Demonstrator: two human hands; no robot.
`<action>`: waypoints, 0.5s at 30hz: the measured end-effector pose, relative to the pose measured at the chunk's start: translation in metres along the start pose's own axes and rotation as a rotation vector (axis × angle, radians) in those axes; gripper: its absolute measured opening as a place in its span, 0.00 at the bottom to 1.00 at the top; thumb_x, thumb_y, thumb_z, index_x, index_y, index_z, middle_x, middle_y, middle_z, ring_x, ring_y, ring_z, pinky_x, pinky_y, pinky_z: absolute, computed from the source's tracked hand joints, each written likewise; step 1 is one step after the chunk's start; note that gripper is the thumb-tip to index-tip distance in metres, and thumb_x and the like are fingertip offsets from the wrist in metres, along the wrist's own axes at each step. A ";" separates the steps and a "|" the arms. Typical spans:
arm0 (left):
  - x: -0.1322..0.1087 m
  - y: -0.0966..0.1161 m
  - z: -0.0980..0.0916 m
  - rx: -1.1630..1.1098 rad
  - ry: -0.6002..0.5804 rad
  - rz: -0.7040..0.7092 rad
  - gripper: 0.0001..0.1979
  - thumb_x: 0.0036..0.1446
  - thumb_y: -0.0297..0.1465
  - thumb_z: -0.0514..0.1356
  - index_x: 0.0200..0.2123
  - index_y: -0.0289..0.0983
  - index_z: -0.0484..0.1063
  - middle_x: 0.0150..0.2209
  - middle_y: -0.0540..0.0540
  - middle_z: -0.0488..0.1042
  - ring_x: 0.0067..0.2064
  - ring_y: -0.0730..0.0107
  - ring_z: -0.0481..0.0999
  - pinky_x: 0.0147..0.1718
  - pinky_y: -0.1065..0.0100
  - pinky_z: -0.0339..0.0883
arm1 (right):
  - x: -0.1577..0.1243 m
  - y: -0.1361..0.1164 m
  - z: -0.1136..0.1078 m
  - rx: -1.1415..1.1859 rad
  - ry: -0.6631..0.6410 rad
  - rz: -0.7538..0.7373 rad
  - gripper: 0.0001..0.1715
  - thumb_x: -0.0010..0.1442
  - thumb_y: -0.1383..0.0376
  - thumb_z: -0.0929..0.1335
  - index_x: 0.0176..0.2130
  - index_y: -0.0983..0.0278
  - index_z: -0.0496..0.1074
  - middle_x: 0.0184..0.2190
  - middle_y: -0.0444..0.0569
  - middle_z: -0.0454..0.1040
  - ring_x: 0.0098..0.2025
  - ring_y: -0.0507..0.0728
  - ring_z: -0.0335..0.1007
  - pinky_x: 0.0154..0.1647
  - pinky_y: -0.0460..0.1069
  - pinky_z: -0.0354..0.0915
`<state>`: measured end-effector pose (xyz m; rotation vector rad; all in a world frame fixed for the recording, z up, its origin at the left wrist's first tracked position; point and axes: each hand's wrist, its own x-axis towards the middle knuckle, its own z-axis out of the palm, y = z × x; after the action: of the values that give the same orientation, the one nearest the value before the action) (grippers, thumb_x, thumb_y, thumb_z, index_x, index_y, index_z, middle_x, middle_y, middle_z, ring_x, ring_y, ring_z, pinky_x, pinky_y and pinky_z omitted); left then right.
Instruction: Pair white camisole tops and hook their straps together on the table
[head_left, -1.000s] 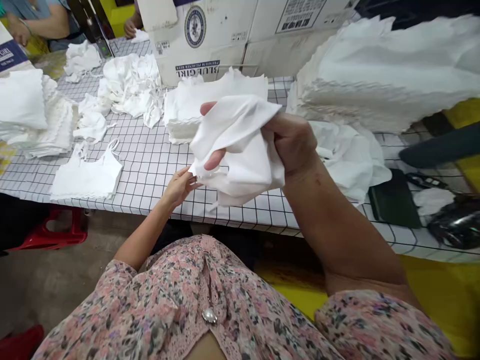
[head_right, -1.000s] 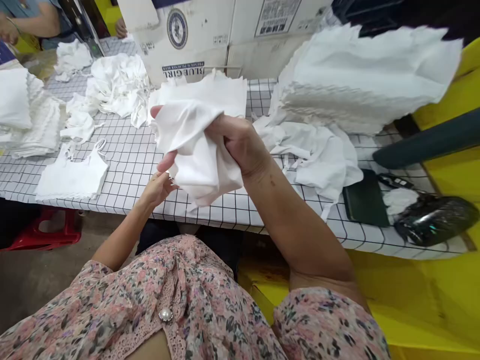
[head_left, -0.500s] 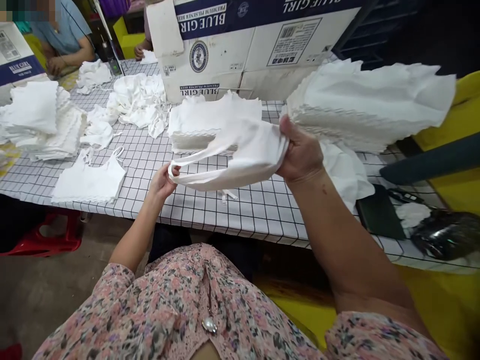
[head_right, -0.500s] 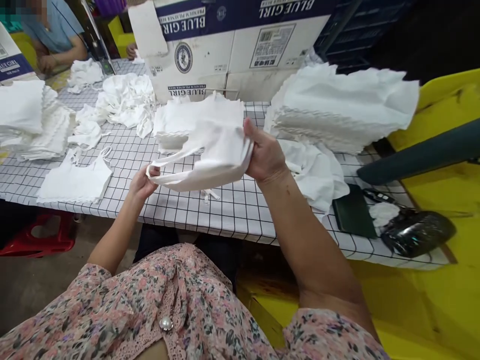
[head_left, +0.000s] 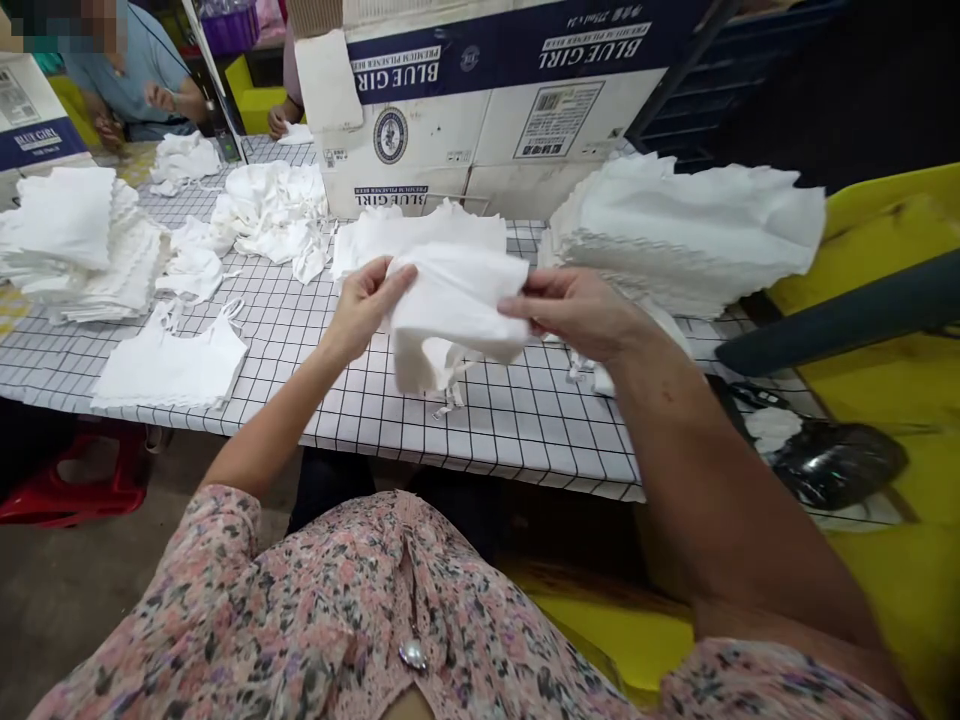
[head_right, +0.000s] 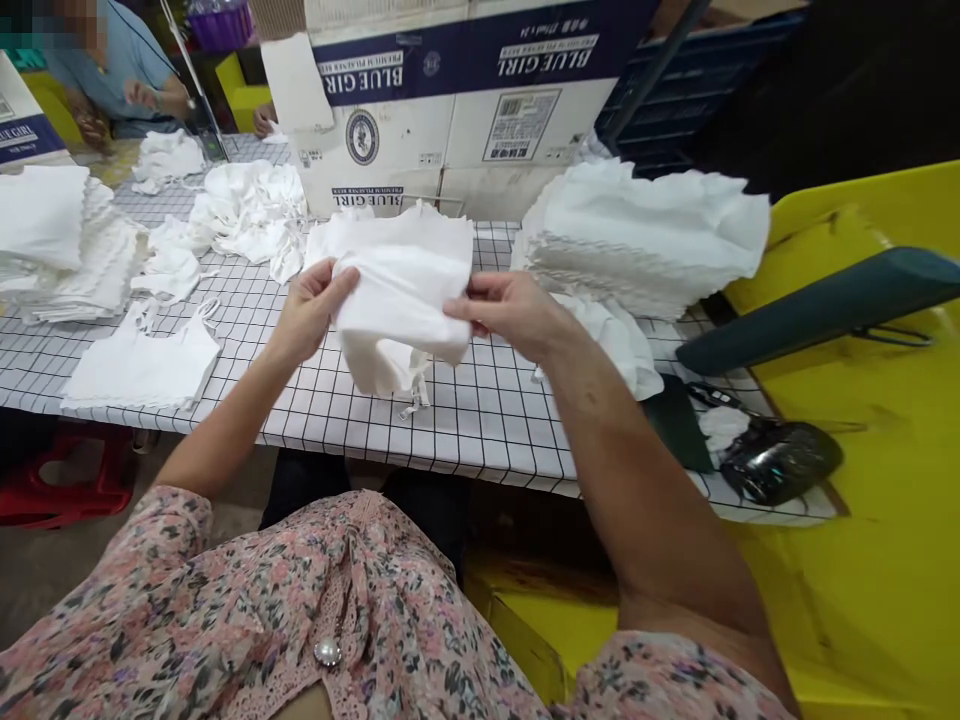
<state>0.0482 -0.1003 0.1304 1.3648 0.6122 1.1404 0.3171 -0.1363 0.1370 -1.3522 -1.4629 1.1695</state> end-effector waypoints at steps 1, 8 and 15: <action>0.008 0.012 0.002 0.109 -0.062 0.025 0.17 0.62 0.44 0.72 0.33 0.36 0.78 0.30 0.50 0.73 0.31 0.77 0.71 0.30 0.71 0.63 | -0.002 -0.004 -0.007 -0.136 0.012 0.001 0.32 0.41 0.44 0.85 0.38 0.60 0.83 0.33 0.51 0.80 0.41 0.63 0.78 0.44 0.60 0.78; 0.059 0.072 0.015 0.473 -0.400 -0.013 0.12 0.55 0.29 0.77 0.31 0.30 0.78 0.28 0.47 0.70 0.36 0.70 0.76 0.34 0.69 0.66 | 0.009 -0.075 0.014 -0.010 -0.371 -0.182 0.28 0.43 0.48 0.85 0.39 0.59 0.84 0.42 0.49 0.83 0.49 0.62 0.79 0.55 0.60 0.78; 0.050 0.131 -0.062 0.483 -0.228 -0.126 0.18 0.48 0.31 0.81 0.34 0.29 0.78 0.29 0.49 0.75 0.39 0.65 0.84 0.36 0.69 0.75 | 0.004 -0.114 -0.028 0.076 -0.067 -0.279 0.18 0.50 0.57 0.84 0.35 0.63 0.82 0.35 0.48 0.82 0.50 0.64 0.81 0.50 0.59 0.79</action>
<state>-0.0229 -0.0508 0.2566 1.8076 0.8266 0.7445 0.3151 -0.1294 0.2546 -1.0273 -1.5805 1.0853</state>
